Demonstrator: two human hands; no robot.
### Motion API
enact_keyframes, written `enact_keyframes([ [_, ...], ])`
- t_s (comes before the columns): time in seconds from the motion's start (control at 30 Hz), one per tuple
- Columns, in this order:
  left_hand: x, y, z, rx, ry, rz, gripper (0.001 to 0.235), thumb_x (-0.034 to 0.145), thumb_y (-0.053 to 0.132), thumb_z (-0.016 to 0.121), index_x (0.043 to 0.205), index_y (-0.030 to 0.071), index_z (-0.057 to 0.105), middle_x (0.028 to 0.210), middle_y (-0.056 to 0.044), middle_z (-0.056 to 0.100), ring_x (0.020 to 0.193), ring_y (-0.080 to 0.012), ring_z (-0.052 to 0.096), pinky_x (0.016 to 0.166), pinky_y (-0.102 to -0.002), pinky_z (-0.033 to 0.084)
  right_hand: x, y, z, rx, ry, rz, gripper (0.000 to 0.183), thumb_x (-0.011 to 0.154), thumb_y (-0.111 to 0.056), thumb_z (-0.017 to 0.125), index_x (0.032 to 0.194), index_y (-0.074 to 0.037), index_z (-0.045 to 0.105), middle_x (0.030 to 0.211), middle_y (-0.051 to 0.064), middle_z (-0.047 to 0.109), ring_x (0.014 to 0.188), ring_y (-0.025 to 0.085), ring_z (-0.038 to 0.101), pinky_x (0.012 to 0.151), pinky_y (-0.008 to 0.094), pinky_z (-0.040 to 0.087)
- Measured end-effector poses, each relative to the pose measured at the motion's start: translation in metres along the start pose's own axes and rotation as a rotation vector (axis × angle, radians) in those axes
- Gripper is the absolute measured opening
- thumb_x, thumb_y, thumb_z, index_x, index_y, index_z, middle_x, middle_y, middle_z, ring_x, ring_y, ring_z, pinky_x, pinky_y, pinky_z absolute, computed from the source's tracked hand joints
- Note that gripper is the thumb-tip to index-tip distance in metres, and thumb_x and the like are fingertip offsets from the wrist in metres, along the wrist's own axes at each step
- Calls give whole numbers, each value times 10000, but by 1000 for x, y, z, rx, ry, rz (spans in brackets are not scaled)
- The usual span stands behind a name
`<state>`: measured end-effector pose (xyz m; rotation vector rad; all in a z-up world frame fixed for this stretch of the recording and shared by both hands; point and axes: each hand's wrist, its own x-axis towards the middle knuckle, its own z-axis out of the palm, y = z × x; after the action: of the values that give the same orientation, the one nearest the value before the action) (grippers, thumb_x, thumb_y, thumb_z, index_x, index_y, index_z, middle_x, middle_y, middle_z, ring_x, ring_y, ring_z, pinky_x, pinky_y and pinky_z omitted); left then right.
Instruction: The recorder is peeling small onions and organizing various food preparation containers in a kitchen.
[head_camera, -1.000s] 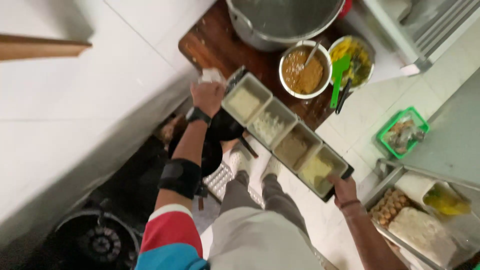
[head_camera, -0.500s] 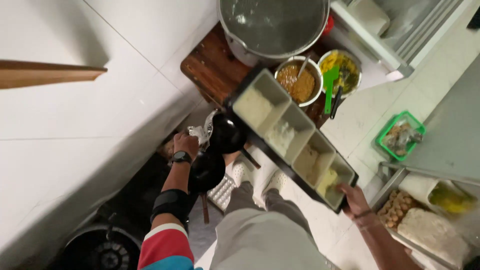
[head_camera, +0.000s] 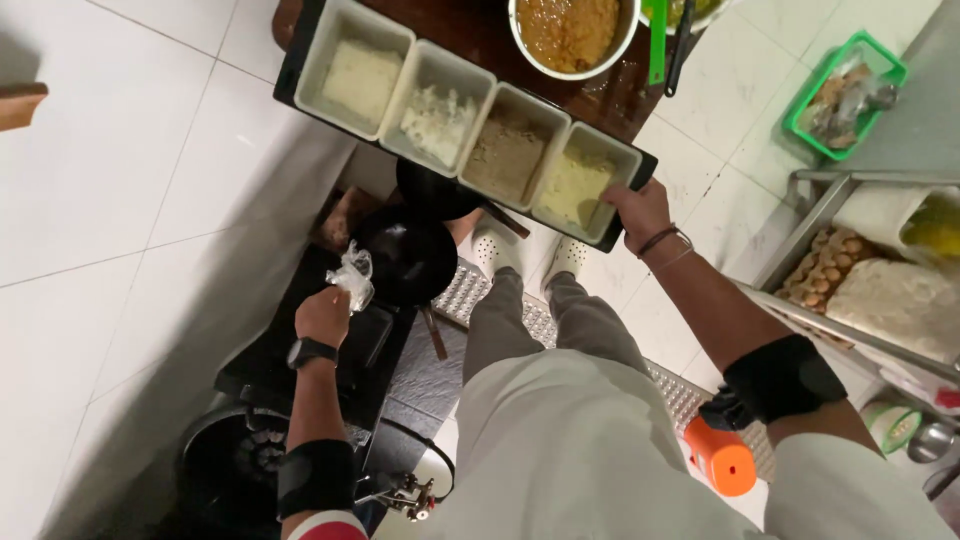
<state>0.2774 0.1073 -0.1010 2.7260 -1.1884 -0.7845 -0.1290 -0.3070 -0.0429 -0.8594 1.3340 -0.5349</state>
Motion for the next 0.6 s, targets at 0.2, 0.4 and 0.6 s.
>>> enact_keyframes([
  [0.2,20,68,-2,-180,-15,123,259,941,336,633,936,100,742,872,-170,721,825,-439,673,680,-559,539,15,-9,6,-150,85,5,232,785,-22,732,1010,31,716,930,97,741,813,213,711,709,364,584],
  [0.4,17,192,-12,-189,-74,461,258,988,281,621,853,72,690,845,-182,674,836,-424,649,712,-571,514,27,-4,-25,-157,120,-67,646,896,-281,768,1385,33,487,1184,157,715,1031,226,725,889,364,608],
  [0.6,-42,388,-39,-195,-104,1070,125,930,179,682,870,70,683,879,-148,679,888,-386,630,807,-528,502,-81,-1,-97,-878,-3,-577,606,1008,-395,689,1486,-66,510,1394,214,636,1239,401,616,1045,558,441],
])
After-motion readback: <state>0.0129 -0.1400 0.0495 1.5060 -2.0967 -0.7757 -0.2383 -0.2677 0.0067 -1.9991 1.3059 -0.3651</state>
